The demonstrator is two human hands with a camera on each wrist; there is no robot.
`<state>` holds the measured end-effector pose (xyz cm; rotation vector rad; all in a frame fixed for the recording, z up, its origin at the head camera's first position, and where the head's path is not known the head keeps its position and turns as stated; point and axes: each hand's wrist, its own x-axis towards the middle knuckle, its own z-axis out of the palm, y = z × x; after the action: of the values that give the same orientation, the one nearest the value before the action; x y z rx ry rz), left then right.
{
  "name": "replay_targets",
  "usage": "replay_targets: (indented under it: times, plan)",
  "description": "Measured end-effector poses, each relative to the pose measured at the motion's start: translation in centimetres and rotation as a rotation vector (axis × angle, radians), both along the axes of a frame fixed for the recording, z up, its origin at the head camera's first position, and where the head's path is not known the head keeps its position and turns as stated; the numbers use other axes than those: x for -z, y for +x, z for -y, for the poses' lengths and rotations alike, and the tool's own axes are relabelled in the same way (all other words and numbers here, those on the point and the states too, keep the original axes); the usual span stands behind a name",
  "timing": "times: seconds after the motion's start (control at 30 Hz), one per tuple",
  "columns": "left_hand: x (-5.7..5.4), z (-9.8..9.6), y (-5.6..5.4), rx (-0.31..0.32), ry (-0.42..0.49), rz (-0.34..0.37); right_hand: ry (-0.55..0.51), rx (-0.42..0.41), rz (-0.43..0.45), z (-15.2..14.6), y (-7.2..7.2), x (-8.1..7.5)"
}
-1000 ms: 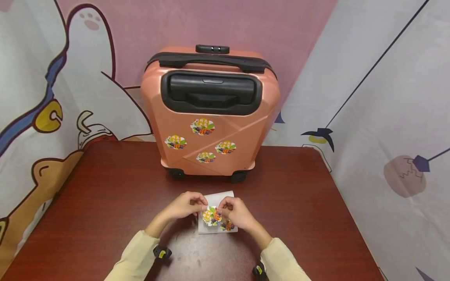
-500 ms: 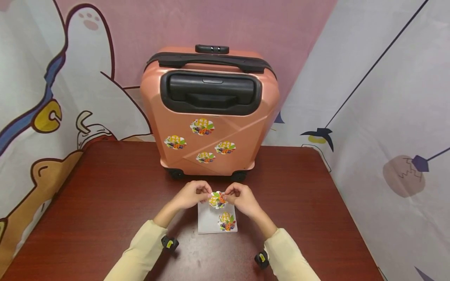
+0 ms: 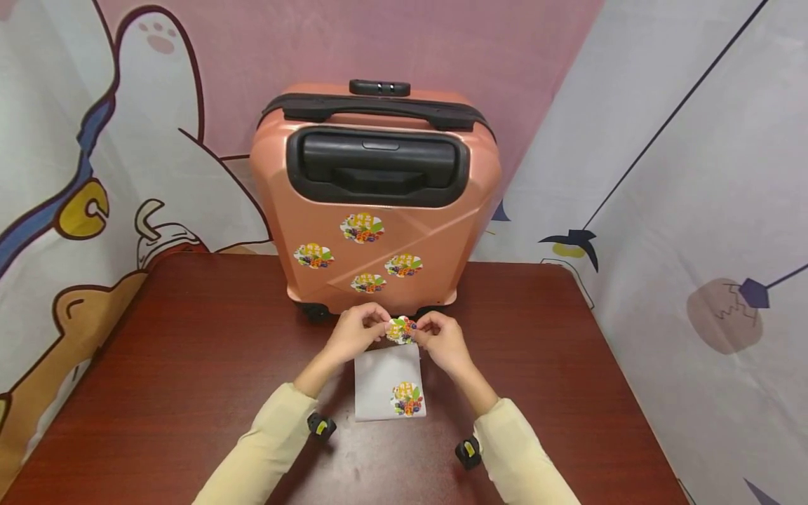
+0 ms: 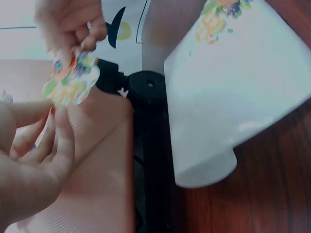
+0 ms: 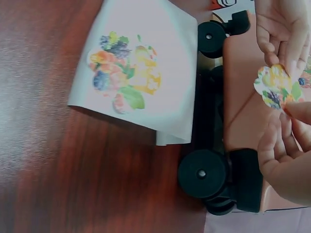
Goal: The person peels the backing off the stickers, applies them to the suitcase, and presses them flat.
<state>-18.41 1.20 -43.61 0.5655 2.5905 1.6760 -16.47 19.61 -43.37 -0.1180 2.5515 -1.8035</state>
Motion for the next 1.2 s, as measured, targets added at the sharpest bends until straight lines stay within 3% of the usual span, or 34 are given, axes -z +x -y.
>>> replay_targets:
  times: [0.13, 0.3, 0.53, 0.77, 0.87, 1.07, 1.2]
  plan:
    - [-0.3, -1.0, -0.2, -0.104, 0.036, -0.062, -0.010, 0.095, -0.033, 0.1, -0.6, -0.5]
    - [-0.5, -2.1, -0.3, -0.192, 0.113, -0.121, -0.018, 0.181, -0.087, 0.3, -1.3, -1.1]
    - [-0.6, -3.4, -0.5, -0.319, 0.147, -0.264, -0.001, 0.272, -0.157, 0.8, -1.8, -1.9]
    - [-0.5, -4.2, -0.9, -0.425, 0.161, -0.339, 0.016, 0.310, -0.240, 2.6, -0.4, -4.9]
    - [-0.5, -4.5, -1.0, -0.468, 0.151, -0.360, 0.017, 0.329, -0.248, 2.7, -0.6, -4.8]
    - [-0.6, -4.9, -1.1, -0.547, 0.119, -0.388, 0.007, 0.357, -0.250, 1.7, -2.5, -2.3]
    - [-0.7, -5.0, -1.1, -0.572, 0.101, -0.394, 0.008, 0.377, -0.267, 1.6, -2.8, -1.9]
